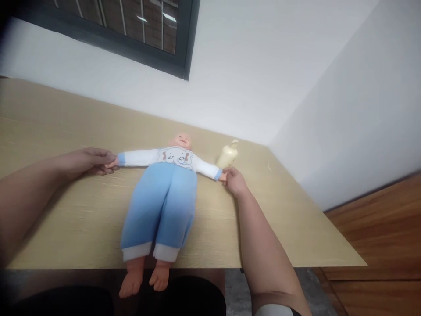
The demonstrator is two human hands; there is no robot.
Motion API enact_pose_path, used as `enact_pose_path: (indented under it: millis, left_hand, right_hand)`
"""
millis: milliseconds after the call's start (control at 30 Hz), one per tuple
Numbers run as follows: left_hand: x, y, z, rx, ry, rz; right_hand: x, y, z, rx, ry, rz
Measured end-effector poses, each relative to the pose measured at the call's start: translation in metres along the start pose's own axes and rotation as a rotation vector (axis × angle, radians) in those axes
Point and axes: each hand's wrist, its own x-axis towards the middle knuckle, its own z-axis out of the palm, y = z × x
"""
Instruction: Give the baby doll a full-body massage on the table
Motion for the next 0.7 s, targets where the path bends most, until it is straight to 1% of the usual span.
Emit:
enact_pose_path:
  millis: [267, 367, 500, 633, 700]
  left_hand:
    - [-0.001, 0.001, 0.002, 0.011, 0.022, -0.009]
    - [-0.002, 0.002, 0.004, 0.019, 0.063, -0.005]
    - [-0.003, 0.004, 0.006, 0.020, 0.075, -0.008]
    - [-0.005, 0.006, 0.008, 0.034, 0.081, -0.020]
    - [-0.006, 0.007, 0.009, 0.051, 0.120, 0.006]
  right_hand:
    - [-0.013, -0.016, -0.011, -0.045, -0.156, -0.022]
    - [-0.016, -0.021, -0.009, -0.051, -0.186, -0.048]
    - [-0.017, -0.022, -0.003, -0.053, -0.198, -0.075]
    - [-0.016, -0.021, 0.000, -0.046, -0.175, -0.089]
    - [-0.015, -0.020, 0.000, -0.039, -0.159, -0.089]
